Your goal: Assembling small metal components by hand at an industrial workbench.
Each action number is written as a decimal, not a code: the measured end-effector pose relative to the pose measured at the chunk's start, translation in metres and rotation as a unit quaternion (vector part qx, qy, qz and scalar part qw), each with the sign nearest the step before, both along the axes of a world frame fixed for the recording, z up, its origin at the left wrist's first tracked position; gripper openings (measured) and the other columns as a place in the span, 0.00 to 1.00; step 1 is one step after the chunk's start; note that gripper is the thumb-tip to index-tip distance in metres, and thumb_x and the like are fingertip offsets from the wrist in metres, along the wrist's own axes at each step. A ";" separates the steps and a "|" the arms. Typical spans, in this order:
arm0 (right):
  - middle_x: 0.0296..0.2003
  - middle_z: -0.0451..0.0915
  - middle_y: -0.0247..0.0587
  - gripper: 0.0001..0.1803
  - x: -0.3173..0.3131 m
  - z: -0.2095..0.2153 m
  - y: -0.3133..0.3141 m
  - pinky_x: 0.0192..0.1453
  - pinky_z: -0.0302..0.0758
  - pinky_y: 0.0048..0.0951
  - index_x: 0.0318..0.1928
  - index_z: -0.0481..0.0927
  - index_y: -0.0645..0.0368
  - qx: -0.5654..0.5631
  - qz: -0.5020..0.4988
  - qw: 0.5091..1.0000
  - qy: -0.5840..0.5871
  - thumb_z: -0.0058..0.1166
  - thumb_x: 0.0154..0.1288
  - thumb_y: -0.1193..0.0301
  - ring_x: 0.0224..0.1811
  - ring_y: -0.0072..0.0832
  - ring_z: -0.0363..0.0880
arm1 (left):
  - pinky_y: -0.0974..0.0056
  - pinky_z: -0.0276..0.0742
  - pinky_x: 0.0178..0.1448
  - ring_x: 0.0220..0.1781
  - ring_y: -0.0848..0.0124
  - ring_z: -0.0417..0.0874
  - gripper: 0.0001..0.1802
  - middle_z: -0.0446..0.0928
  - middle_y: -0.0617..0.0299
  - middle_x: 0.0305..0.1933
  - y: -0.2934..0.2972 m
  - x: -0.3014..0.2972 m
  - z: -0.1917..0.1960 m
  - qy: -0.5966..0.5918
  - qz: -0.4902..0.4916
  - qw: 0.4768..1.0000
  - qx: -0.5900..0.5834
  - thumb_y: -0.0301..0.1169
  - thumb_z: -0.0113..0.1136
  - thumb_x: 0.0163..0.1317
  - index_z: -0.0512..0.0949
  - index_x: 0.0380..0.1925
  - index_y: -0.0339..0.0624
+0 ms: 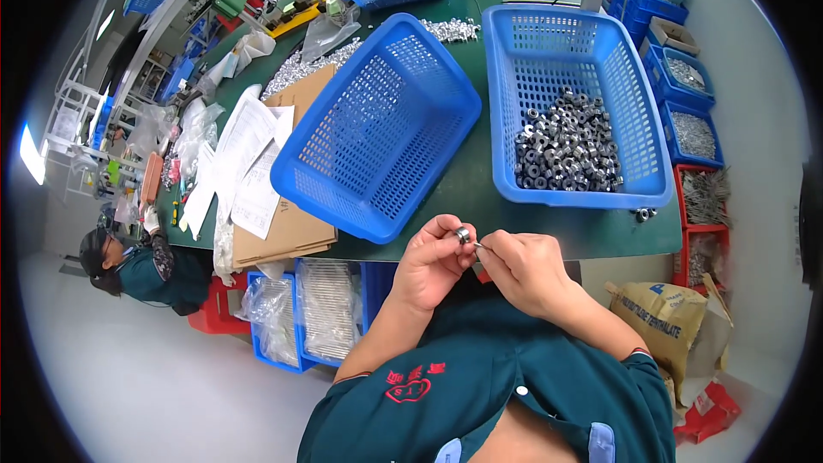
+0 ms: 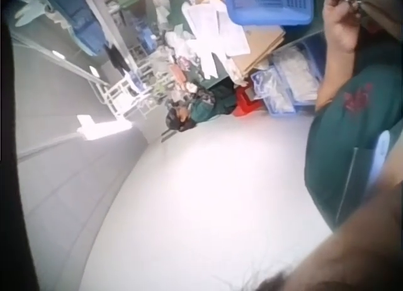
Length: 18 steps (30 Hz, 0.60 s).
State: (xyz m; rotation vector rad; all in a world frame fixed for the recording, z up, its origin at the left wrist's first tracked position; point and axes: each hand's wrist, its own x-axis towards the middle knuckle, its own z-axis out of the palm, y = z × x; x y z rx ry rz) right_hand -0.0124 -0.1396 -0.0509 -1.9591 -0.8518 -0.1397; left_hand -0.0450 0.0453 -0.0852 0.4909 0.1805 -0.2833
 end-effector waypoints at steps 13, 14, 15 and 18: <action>0.17 0.73 0.31 0.10 -0.002 -0.017 0.003 0.22 0.67 0.28 0.30 0.75 0.60 0.011 0.005 0.990 0.140 0.53 0.68 0.69 0.17 0.23 0.71 | 0.63 0.80 0.45 0.40 0.67 0.84 0.10 0.82 0.52 0.41 -0.009 -0.003 -0.002 -0.118 0.079 0.961 0.239 0.20 0.62 0.60 0.77 0.42 0.36; 0.19 0.73 0.30 0.11 0.000 -0.018 0.003 0.21 0.65 0.24 0.33 0.77 0.63 0.152 0.056 0.897 0.411 0.51 0.71 0.69 0.17 0.18 0.68 | 0.64 0.80 0.45 0.40 0.67 0.84 0.11 0.82 0.52 0.41 -0.010 -0.002 -0.003 -0.129 0.079 0.957 0.246 0.20 0.62 0.61 0.77 0.43 0.36; 0.21 0.72 0.28 0.14 0.004 -0.012 -0.005 0.21 0.55 0.18 0.36 0.78 0.64 0.212 0.115 0.774 0.586 0.50 0.73 0.66 0.19 0.09 0.59 | 0.64 0.80 0.45 0.40 0.67 0.84 0.11 0.82 0.52 0.41 -0.009 -0.002 -0.001 -0.132 0.081 0.957 0.247 0.20 0.62 0.61 0.77 0.43 0.36; 0.22 0.72 0.28 0.13 0.011 -0.016 -0.011 0.22 0.51 0.15 0.37 0.79 0.64 0.267 0.188 0.658 0.679 0.50 0.73 0.66 0.18 0.08 0.56 | 0.64 0.81 0.46 0.41 0.67 0.83 0.12 0.82 0.53 0.41 -0.004 -0.002 0.002 -0.125 0.072 0.958 0.248 0.20 0.61 0.61 0.77 0.46 0.35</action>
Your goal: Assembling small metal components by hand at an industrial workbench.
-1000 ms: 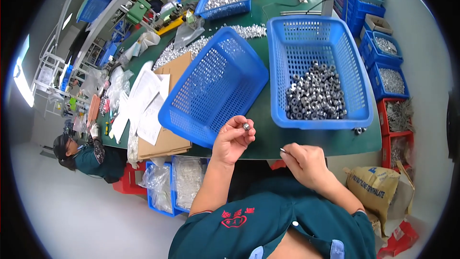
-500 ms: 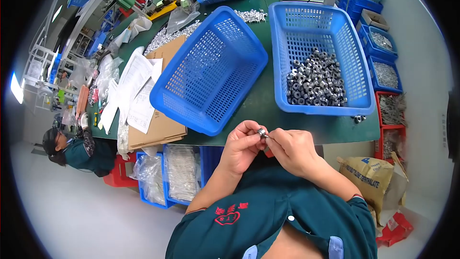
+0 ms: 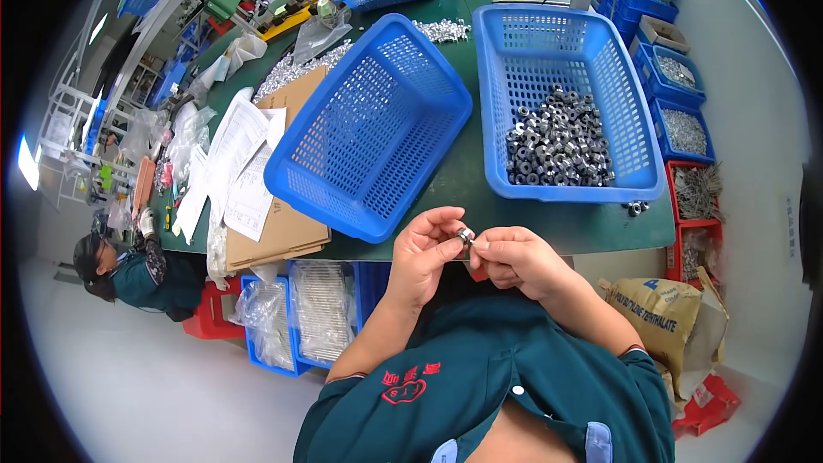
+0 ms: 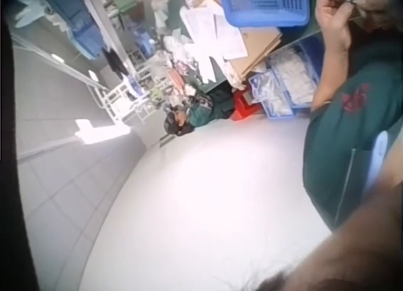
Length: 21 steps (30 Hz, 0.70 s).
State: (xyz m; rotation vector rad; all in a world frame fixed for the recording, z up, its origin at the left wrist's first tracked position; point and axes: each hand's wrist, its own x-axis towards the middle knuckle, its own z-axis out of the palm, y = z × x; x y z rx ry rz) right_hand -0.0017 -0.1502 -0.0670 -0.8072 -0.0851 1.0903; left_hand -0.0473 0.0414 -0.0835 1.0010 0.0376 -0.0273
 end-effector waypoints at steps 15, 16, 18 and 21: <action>0.28 0.83 0.42 0.12 -0.016 0.012 0.000 0.39 0.79 0.26 0.37 0.79 0.68 -0.270 -0.074 0.833 -0.478 0.49 0.73 0.70 0.32 0.25 0.84 | 0.67 0.79 0.43 0.39 0.69 0.83 0.10 0.81 0.54 0.43 -0.002 -0.003 -0.002 0.107 -0.054 0.987 -0.107 0.21 0.58 0.61 0.78 0.43 0.37; 0.27 0.83 0.42 0.12 -0.016 0.012 0.000 0.38 0.80 0.26 0.37 0.79 0.67 -0.274 -0.077 0.824 -0.490 0.49 0.72 0.70 0.31 0.26 0.84 | 0.67 0.79 0.43 0.39 0.69 0.83 0.10 0.81 0.54 0.43 -0.003 -0.004 0.000 0.107 -0.055 0.987 -0.106 0.21 0.58 0.61 0.78 0.43 0.37; 0.28 0.84 0.43 0.11 -0.015 0.012 -0.002 0.37 0.80 0.28 0.36 0.79 0.67 -0.278 -0.076 0.816 -0.500 0.50 0.72 0.70 0.30 0.29 0.85 | 0.67 0.79 0.42 0.37 0.69 0.83 0.11 0.82 0.54 0.40 -0.006 -0.004 0.004 0.080 -0.035 0.995 -0.041 0.21 0.59 0.59 0.78 0.43 0.35; 0.26 0.83 0.42 0.09 -0.014 0.014 -0.009 0.34 0.79 0.31 0.33 0.78 0.64 -0.312 -0.079 0.750 -0.578 0.52 0.69 0.71 0.28 0.34 0.84 | 0.66 0.80 0.42 0.37 0.69 0.84 0.11 0.83 0.54 0.39 -0.008 -0.003 0.007 0.040 -0.031 0.998 0.022 0.18 0.61 0.58 0.79 0.42 0.33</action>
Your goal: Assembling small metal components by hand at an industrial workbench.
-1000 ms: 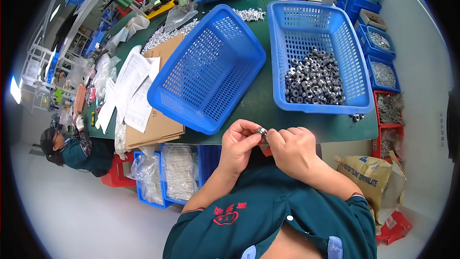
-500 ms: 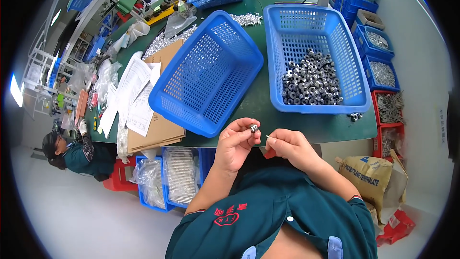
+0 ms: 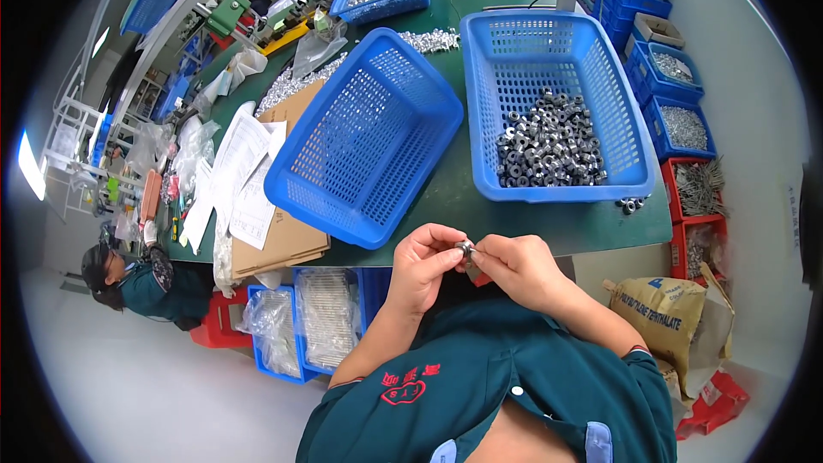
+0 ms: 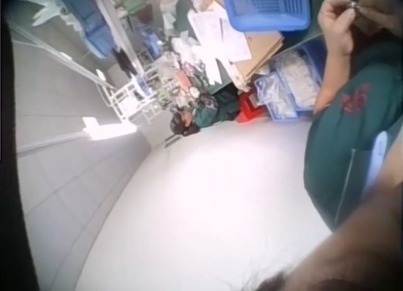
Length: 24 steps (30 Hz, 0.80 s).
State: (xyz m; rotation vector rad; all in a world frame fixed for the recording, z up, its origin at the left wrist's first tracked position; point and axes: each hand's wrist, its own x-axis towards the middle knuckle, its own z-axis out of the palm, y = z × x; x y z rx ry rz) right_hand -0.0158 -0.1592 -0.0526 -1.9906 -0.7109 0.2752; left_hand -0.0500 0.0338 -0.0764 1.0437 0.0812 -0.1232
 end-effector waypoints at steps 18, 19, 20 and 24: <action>0.22 0.79 0.47 0.04 -0.024 -0.020 -0.036 0.27 0.75 0.39 0.32 0.79 0.59 -0.014 -0.119 0.977 -0.176 0.58 0.62 0.72 0.23 0.45 0.80 | 0.53 0.77 0.50 0.44 0.51 0.82 0.11 0.81 0.49 0.37 -0.077 0.174 0.031 -0.324 -0.160 0.657 0.661 0.20 0.53 0.51 0.83 0.32 0.38; 0.22 0.80 0.47 0.04 -0.027 -0.021 -0.039 0.27 0.75 0.39 0.32 0.79 0.59 -0.019 -0.122 0.979 -0.163 0.58 0.62 0.72 0.24 0.45 0.80 | 0.53 0.77 0.51 0.45 0.51 0.82 0.11 0.81 0.49 0.37 -0.083 0.179 0.030 -0.303 -0.179 0.644 0.680 0.20 0.54 0.52 0.83 0.33 0.39; 0.23 0.80 0.48 0.04 -0.028 -0.022 -0.040 0.28 0.76 0.39 0.33 0.79 0.59 -0.024 -0.122 0.981 -0.150 0.59 0.62 0.72 0.24 0.45 0.81 | 0.53 0.78 0.51 0.46 0.52 0.82 0.11 0.81 0.49 0.38 -0.084 0.182 0.029 -0.280 -0.197 0.629 0.698 0.21 0.54 0.53 0.84 0.33 0.39; 0.23 0.80 0.48 0.05 -0.025 -0.025 -0.042 0.28 0.76 0.39 0.33 0.79 0.59 -0.013 -0.121 0.982 -0.143 0.59 0.63 0.71 0.25 0.45 0.81 | 0.55 0.78 0.51 0.47 0.52 0.81 0.15 0.79 0.52 0.46 -0.066 0.151 0.033 -0.385 0.029 0.703 0.597 0.20 0.57 0.55 0.81 0.44 0.42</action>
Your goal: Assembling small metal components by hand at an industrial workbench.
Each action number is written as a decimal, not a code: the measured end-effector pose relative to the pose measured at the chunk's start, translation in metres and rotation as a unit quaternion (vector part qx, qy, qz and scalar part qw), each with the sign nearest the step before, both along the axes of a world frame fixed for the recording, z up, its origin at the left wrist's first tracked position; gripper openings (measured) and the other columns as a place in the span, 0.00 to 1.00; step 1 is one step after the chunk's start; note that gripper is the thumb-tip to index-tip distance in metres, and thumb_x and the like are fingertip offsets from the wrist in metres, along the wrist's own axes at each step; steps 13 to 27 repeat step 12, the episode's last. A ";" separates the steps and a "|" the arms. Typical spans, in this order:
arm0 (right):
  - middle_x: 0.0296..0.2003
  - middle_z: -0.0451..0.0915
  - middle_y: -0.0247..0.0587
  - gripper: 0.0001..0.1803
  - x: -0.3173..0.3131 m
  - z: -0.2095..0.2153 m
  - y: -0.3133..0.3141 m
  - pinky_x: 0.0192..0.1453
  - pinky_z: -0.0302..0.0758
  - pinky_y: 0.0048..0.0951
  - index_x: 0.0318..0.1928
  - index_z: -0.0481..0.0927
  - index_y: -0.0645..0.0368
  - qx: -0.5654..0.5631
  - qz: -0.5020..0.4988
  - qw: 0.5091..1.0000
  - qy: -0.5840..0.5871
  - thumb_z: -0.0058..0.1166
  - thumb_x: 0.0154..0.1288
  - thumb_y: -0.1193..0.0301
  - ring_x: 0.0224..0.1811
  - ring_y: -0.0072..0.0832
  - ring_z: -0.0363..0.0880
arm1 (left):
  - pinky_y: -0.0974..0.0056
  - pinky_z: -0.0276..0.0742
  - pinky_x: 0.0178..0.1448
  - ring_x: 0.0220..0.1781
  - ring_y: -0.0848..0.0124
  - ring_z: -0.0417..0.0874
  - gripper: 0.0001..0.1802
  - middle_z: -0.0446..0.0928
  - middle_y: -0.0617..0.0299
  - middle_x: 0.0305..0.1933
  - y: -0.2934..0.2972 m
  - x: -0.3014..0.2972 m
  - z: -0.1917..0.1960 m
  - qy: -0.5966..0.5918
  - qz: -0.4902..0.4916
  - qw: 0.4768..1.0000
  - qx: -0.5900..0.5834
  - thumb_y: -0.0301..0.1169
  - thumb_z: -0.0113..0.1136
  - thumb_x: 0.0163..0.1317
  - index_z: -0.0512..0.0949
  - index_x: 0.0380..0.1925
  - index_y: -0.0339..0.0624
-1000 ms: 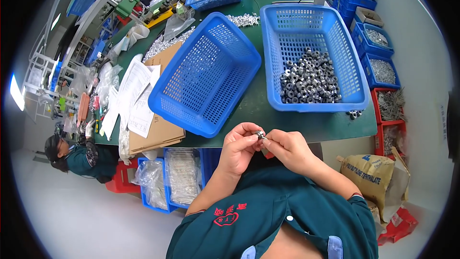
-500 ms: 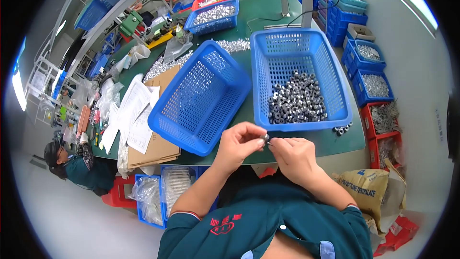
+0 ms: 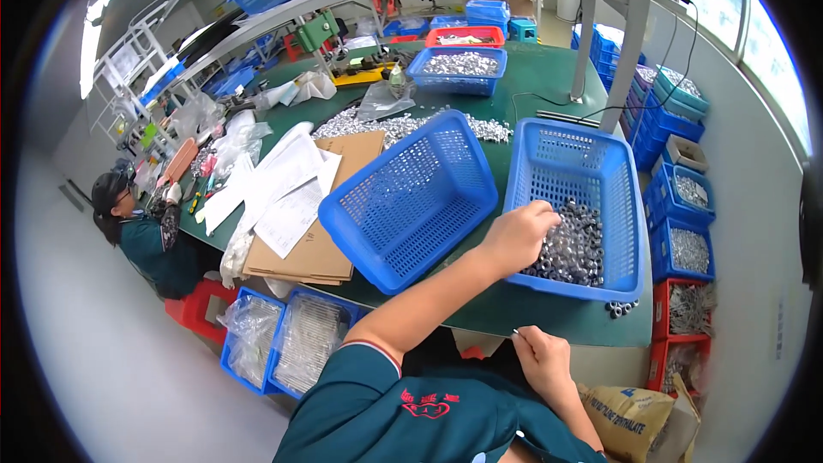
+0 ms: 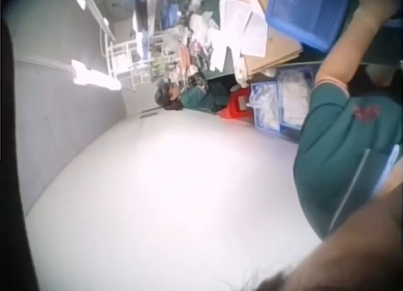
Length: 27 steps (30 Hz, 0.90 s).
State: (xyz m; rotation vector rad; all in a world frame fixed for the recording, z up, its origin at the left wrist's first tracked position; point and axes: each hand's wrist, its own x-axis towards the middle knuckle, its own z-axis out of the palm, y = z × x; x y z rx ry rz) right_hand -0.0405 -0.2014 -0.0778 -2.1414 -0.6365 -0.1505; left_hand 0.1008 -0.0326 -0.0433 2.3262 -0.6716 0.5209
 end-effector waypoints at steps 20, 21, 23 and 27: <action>0.33 0.82 0.37 0.07 0.011 -0.040 0.011 0.36 0.73 0.24 0.43 0.83 0.59 0.170 0.122 0.912 0.352 0.55 0.70 0.71 0.31 0.24 0.78 | 0.49 0.63 0.69 0.65 0.49 0.69 0.29 0.69 0.49 0.61 0.195 -0.112 0.045 -0.157 0.463 0.870 -0.059 0.30 0.70 0.54 0.73 0.57 0.41; 0.33 0.82 0.37 0.07 0.011 -0.040 0.011 0.36 0.73 0.24 0.43 0.83 0.59 0.170 0.122 0.912 0.352 0.55 0.70 0.71 0.31 0.24 0.78 | 0.49 0.63 0.69 0.65 0.49 0.69 0.29 0.69 0.49 0.61 0.195 -0.112 0.045 -0.157 0.463 0.870 -0.059 0.30 0.70 0.54 0.73 0.57 0.41; 0.33 0.82 0.37 0.07 0.011 -0.040 0.011 0.36 0.73 0.24 0.43 0.83 0.59 0.170 0.122 0.912 0.352 0.55 0.70 0.71 0.31 0.24 0.78 | 0.49 0.63 0.69 0.65 0.49 0.69 0.29 0.69 0.49 0.61 0.195 -0.112 0.045 -0.157 0.463 0.870 -0.059 0.30 0.70 0.54 0.73 0.57 0.41; 0.33 0.82 0.37 0.07 0.011 -0.040 0.011 0.36 0.73 0.24 0.43 0.83 0.59 0.170 0.122 0.912 0.352 0.55 0.70 0.71 0.31 0.24 0.78 | 0.49 0.63 0.69 0.65 0.49 0.69 0.29 0.69 0.49 0.61 0.195 -0.112 0.045 -0.157 0.463 0.870 -0.059 0.30 0.70 0.54 0.73 0.57 0.41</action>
